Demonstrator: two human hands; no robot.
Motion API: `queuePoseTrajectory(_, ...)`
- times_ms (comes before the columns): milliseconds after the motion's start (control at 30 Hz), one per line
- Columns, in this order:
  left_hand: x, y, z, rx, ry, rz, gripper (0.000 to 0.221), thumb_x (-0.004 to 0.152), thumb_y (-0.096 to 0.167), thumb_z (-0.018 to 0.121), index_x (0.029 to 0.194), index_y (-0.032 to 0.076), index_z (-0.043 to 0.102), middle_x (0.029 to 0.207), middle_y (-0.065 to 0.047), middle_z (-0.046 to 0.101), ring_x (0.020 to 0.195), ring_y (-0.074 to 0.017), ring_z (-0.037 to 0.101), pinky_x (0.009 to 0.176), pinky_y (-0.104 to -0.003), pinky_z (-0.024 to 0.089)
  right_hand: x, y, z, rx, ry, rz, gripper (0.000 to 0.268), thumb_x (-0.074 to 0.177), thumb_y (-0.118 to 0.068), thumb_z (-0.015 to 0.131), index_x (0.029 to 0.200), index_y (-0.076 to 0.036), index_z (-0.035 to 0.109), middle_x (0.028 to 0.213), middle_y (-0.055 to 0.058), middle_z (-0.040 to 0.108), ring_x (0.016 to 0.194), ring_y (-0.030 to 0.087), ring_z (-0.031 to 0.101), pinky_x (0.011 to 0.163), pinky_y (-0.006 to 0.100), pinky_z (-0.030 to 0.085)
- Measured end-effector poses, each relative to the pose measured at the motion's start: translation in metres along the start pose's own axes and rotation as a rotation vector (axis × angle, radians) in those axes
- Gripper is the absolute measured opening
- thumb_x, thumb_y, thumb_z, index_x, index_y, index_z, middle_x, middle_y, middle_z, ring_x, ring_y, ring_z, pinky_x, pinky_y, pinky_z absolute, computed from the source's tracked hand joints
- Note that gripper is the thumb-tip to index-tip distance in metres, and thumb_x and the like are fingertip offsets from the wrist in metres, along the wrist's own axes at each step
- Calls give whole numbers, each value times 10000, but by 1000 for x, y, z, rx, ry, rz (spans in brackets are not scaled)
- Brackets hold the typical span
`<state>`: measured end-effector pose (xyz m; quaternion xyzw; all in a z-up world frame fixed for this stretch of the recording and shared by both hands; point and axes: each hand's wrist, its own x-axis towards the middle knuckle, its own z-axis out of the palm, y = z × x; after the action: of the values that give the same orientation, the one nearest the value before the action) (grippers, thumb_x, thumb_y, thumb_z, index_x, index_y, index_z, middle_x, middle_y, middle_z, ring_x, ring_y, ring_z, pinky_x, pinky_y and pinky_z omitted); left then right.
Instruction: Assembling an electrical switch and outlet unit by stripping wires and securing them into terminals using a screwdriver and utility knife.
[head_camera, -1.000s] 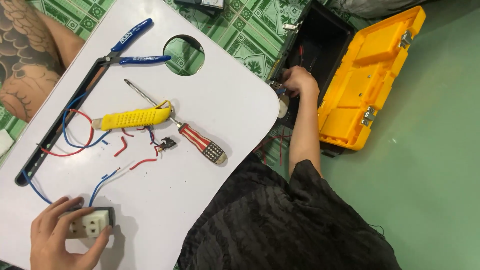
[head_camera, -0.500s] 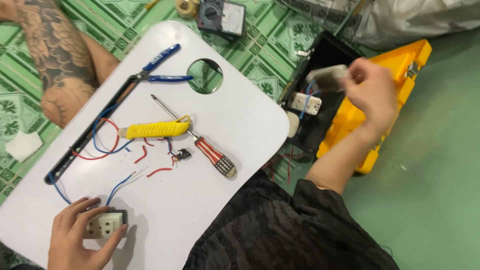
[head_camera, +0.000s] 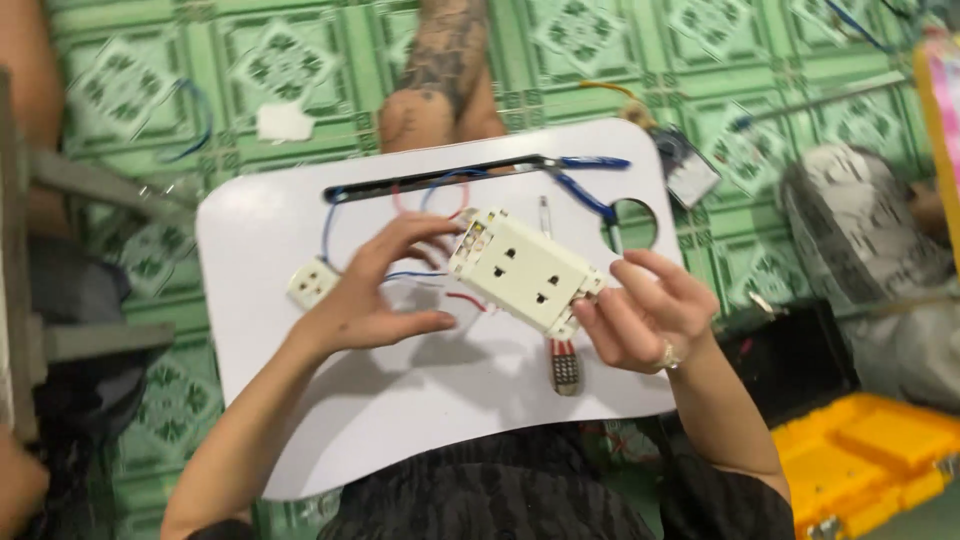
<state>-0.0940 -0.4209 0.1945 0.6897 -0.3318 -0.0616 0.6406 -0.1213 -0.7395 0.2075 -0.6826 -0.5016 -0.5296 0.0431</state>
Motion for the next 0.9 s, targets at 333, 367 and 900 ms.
queuePoseTrajectory(333, -25, -46, 7, 97, 166, 153, 358, 858, 181, 829, 1136, -4, 700, 878, -107, 740, 765, -328, 739, 728, -435, 611, -22, -49, 67, 128, -67, 216, 258, 913, -92, 757, 1136, -170, 652, 1160, 18, 463, 951, 239, 665, 765, 410, 660)
queuePoseTrajectory(367, -23, -41, 3, 75, 162, 90, 380, 821, 139, 858, 1141, -5, 712, 829, -108, 754, 733, -295, 751, 708, -403, 617, -26, -52, 75, 250, -32, 349, 172, 913, -154, 753, 1065, -144, 673, 1167, 65, 531, 944, 277, 693, 745, 423, 659)
queuePoseTrajectory(900, -22, -19, 11, 283, 198, 130, 426, 854, 80, 820, 1261, 92, 692, 875, -85, 762, 552, -191, 650, 478, -266, 517, 14, -62, 66, 1080, -227, 1082, 835, 727, -46, 884, 1432, 60, 449, 1265, 267, 653, 1170, 437, 680, 927, 540, 577)
